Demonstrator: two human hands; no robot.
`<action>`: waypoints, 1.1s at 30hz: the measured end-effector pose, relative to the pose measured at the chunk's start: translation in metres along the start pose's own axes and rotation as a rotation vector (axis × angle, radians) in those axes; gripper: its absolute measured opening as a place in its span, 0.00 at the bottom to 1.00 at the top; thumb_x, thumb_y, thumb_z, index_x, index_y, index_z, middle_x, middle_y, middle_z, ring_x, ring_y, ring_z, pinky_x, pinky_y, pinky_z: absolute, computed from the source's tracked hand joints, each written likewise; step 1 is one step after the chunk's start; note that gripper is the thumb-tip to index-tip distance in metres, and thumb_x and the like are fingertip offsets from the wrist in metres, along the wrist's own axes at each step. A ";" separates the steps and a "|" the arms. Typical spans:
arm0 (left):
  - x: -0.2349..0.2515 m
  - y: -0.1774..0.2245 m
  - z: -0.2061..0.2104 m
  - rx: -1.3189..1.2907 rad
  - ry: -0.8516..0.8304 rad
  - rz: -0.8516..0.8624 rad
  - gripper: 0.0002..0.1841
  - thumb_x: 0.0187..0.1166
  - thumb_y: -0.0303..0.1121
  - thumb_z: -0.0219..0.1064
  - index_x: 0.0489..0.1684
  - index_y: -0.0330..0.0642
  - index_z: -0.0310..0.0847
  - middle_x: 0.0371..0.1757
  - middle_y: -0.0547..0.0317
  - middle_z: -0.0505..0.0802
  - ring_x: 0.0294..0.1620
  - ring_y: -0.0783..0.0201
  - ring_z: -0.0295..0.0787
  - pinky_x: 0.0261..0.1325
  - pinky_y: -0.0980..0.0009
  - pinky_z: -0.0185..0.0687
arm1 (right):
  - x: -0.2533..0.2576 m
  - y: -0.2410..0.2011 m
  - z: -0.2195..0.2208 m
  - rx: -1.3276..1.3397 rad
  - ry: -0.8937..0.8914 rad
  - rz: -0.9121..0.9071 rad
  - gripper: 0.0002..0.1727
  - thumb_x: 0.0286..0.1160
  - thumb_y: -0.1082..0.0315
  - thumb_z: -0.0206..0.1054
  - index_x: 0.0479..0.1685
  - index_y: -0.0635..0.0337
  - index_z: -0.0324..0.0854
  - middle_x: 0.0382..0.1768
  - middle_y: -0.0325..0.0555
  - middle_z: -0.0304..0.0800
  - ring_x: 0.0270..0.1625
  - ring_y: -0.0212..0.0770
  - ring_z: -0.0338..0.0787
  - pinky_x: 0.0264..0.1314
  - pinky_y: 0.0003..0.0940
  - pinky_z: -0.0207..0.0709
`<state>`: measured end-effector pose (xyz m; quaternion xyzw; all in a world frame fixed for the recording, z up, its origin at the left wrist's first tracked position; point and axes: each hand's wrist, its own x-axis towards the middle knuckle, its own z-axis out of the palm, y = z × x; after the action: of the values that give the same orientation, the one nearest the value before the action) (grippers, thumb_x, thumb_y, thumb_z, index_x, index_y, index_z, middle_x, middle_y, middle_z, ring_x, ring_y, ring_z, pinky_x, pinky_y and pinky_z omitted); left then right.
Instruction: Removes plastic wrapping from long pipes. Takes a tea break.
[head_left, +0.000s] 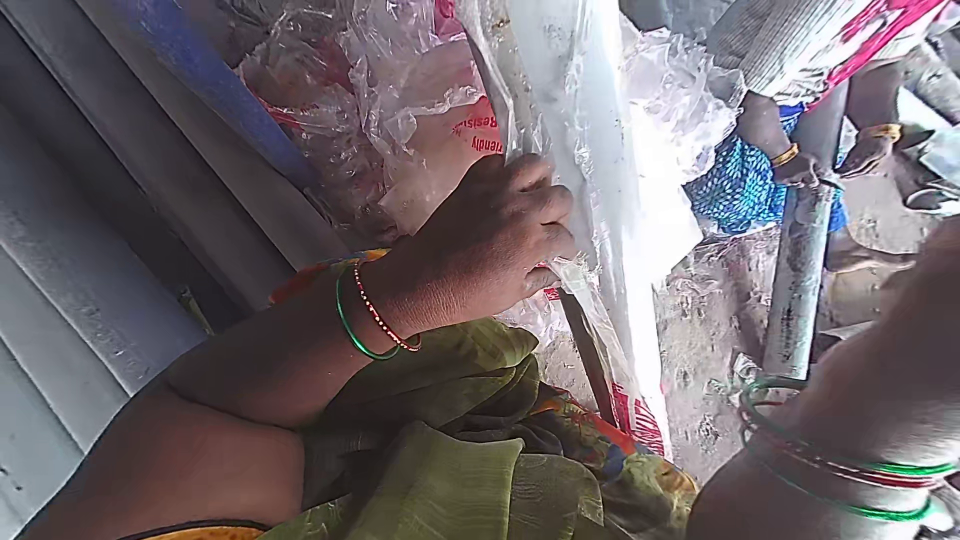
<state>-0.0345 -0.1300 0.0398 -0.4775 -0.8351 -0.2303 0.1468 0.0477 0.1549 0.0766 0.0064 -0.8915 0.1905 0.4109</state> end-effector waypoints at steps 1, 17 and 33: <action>0.000 0.001 0.000 0.011 -0.008 -0.009 0.12 0.71 0.41 0.73 0.45 0.49 0.95 0.48 0.53 0.93 0.60 0.44 0.82 0.58 0.48 0.69 | -0.005 -0.003 0.000 0.011 -0.076 -0.045 0.22 0.88 0.60 0.61 0.60 0.76 0.77 0.49 0.60 0.86 0.49 0.39 0.86 0.54 0.36 0.80; 0.003 0.037 0.029 0.257 0.088 -0.135 0.06 0.71 0.43 0.75 0.37 0.55 0.93 0.52 0.55 0.90 0.69 0.41 0.78 0.72 0.28 0.49 | -0.123 0.031 -0.012 0.090 -0.451 0.053 0.17 0.82 0.60 0.62 0.54 0.65 0.87 0.45 0.61 0.90 0.39 0.46 0.90 0.39 0.35 0.83; 0.004 0.021 0.020 0.219 0.053 -0.037 0.08 0.75 0.39 0.68 0.36 0.52 0.94 0.37 0.57 0.91 0.58 0.46 0.81 0.66 0.43 0.55 | -0.136 0.009 0.007 0.069 -0.400 -0.160 0.11 0.75 0.69 0.57 0.29 0.62 0.82 0.26 0.55 0.89 0.25 0.54 0.89 0.18 0.43 0.74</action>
<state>-0.0192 -0.1071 0.0300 -0.4367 -0.8598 -0.1528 0.2160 0.1315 0.1414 -0.0304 0.1287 -0.9449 0.1827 0.2394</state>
